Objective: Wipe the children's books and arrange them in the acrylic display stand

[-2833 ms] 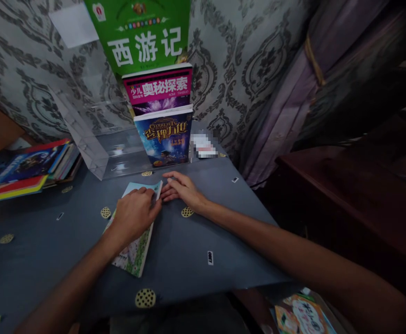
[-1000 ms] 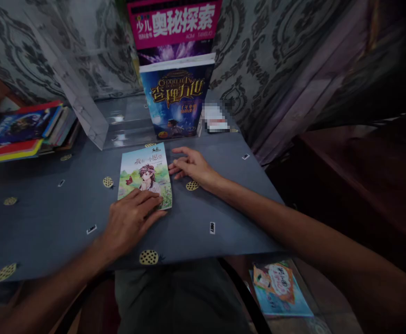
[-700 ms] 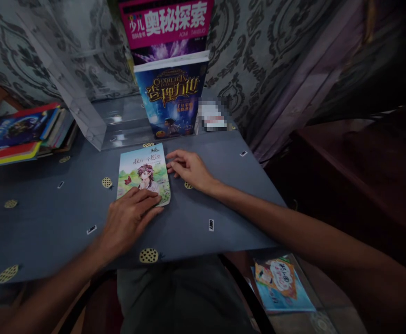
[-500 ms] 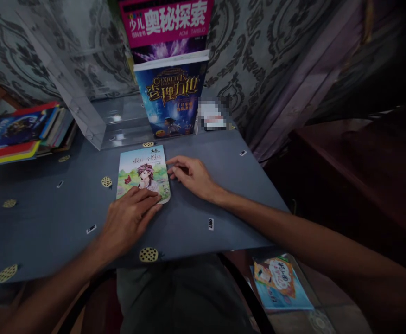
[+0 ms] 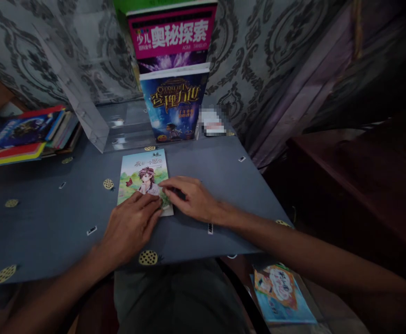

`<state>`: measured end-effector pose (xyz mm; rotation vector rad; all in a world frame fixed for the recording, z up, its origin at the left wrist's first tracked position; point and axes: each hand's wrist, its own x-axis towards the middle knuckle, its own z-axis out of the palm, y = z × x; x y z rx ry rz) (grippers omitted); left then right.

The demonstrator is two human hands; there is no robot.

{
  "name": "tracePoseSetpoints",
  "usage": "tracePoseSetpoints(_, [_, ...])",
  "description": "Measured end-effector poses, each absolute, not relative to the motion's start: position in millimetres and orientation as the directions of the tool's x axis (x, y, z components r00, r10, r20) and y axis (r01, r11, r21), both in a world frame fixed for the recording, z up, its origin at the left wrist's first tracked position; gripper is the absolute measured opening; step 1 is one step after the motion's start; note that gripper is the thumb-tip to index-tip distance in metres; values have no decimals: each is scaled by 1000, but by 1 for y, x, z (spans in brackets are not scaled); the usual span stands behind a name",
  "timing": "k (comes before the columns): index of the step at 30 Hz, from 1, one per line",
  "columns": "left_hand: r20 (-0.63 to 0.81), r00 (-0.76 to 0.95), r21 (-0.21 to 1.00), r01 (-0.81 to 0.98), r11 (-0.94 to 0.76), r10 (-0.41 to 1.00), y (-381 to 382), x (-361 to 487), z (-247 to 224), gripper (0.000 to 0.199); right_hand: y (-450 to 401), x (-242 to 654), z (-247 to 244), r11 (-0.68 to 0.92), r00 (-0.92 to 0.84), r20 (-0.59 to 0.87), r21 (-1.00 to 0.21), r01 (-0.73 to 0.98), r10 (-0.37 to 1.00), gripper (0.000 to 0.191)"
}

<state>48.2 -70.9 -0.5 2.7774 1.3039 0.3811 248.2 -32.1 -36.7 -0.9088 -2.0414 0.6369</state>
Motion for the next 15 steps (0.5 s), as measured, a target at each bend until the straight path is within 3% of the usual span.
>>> tracePoseSetpoints(3, [204, 641, 94, 740, -666, 740, -75, 47, -4, 22, -43, 247, -34, 720, -603, 439, -589, 367, 666, 38])
tracePoseSetpoints(8, [259, 691, 153, 660, -736, 674, -74, 36, -6, 24, -56, 245, -36, 785, -800, 207, -438, 439, 563, 94])
tracePoseSetpoints(12, [320, 574, 237, 721, -651, 753, -61, 14, -8, 27, -58, 244, -36, 789, -820, 127, -386, 477, 558, 96])
tracePoseSetpoints(15, [291, 359, 155, 897, -414, 887, -50, -2, -17, 40, -60, 243, -36, 750, -777, 103, -369, 550, 621, 94])
